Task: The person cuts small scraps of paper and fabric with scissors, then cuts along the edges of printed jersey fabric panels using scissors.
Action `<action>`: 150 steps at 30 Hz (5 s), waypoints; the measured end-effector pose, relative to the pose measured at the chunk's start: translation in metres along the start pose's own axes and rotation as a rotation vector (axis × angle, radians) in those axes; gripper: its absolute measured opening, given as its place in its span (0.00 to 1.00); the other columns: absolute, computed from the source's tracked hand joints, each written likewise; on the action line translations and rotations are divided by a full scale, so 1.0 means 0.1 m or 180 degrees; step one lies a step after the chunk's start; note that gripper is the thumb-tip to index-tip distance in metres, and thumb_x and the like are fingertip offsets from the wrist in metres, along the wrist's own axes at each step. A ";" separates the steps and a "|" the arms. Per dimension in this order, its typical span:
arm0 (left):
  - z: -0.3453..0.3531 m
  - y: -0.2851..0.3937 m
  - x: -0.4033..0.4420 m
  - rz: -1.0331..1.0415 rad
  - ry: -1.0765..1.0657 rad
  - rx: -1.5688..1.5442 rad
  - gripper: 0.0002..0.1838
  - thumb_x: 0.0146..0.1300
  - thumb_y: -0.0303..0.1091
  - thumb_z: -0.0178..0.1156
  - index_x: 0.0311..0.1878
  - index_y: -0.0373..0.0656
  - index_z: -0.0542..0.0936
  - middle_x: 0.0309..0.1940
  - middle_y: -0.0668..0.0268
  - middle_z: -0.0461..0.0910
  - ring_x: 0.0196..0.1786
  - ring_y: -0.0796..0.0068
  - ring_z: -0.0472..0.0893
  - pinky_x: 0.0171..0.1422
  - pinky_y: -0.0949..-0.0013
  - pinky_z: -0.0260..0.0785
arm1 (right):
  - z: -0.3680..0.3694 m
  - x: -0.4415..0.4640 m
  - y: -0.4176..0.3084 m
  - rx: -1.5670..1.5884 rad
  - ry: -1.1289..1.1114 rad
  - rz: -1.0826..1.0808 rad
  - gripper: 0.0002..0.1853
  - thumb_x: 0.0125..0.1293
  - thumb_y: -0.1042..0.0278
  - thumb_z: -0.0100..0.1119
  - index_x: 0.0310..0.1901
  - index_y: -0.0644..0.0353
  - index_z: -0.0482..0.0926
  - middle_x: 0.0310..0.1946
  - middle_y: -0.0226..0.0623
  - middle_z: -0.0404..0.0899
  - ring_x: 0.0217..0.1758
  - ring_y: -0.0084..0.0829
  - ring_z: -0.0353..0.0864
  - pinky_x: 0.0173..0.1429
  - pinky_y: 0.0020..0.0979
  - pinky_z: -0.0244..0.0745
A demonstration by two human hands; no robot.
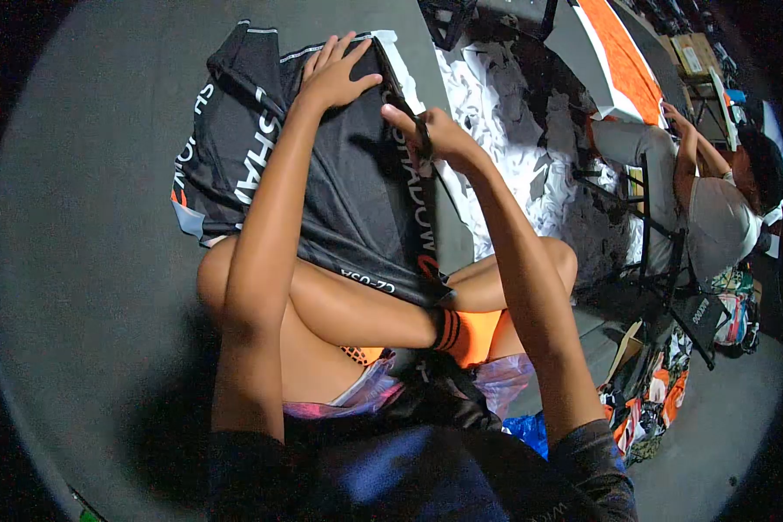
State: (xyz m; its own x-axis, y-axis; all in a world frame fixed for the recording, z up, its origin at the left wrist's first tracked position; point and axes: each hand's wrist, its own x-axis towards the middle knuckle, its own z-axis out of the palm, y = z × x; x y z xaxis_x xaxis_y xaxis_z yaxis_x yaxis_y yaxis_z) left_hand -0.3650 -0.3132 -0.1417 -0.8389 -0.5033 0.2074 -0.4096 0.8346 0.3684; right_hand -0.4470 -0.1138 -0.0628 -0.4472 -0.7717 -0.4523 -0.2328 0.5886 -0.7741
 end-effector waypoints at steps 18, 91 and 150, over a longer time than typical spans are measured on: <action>0.01 -0.02 0.02 0.0001 -0.0062 -0.0016 0.39 0.57 0.63 0.53 0.71 0.66 0.58 0.74 0.69 0.48 0.76 0.64 0.44 0.75 0.54 0.36 | 0.10 0.12 -0.06 0.0278 0.0021 0.0199 0.35 0.53 0.27 0.57 0.13 0.57 0.72 0.11 0.30 0.69 0.15 0.26 0.73 0.20 0.26 0.63; 0.15 -0.10 0.13 -0.0031 0.0473 0.0056 0.29 0.64 0.52 0.47 0.69 0.60 0.62 0.73 0.71 0.53 0.75 0.65 0.49 0.75 0.56 0.37 | 0.08 0.22 -0.10 -0.0156 0.0052 -0.0005 0.38 0.51 0.26 0.57 0.15 0.62 0.75 0.12 0.36 0.73 0.15 0.28 0.75 0.20 0.28 0.67; -3.64 3.83 -2.20 0.1468 0.0283 -0.3143 0.37 0.57 0.20 0.57 0.68 0.42 0.52 0.46 0.61 0.72 0.42 0.80 0.74 0.48 0.77 0.69 | -0.19 -3.90 -0.02 0.1021 0.0310 -0.2868 0.37 0.41 0.36 0.73 0.38 0.62 0.70 0.30 0.28 0.68 0.33 0.23 0.68 0.37 0.24 0.64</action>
State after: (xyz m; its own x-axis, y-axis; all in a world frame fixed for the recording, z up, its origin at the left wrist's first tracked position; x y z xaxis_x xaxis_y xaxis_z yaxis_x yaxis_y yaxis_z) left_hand -0.2064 0.0356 0.2835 -0.7928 -0.2359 0.5620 0.4387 0.4194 0.7948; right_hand -0.2888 0.1908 0.1235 -0.2888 -0.8701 0.3995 -0.2833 -0.3209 -0.9037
